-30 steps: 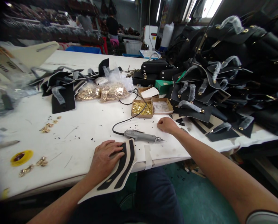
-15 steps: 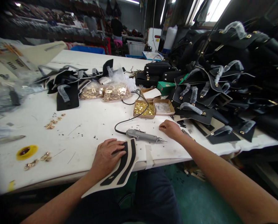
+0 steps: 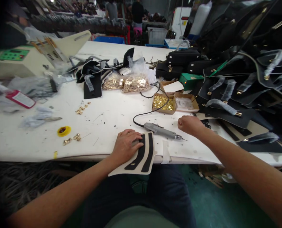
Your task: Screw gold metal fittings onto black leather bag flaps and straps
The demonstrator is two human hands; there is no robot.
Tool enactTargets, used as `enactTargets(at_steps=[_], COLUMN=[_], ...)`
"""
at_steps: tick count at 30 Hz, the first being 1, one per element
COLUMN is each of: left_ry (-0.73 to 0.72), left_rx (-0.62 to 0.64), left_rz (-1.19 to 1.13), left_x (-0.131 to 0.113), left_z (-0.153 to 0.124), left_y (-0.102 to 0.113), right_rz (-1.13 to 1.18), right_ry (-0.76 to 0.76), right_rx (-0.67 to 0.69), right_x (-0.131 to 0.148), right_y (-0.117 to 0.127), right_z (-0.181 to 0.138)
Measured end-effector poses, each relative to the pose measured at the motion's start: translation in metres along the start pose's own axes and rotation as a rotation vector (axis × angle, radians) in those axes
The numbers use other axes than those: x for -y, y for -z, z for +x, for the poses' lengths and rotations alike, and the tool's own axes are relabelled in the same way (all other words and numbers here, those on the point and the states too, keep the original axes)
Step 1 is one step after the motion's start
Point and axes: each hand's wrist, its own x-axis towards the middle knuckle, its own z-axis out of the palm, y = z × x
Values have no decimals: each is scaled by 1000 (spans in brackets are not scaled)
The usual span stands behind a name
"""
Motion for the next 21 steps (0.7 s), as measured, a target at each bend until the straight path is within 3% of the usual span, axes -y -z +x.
enactTargets(at_steps=[9,13,18,21], left_ry=[7,11,7,5], left_rx=[0,-4,-5,-14], left_rz=[-33,-40,-39,-37], left_x=[2,2,3,3], left_z=[-3,-4,-4,-5], left_y=[-2,-2,-4,-5], right_rz=[-85,-3,130,203], right_ry=[-38,-114,-252,-256], right_rx=[-105,-150,-114,-161], right_x=[3,2,-6,-2], right_y=[-7,-12,-15,-10], right_z=[-7,-14,-15,-17])
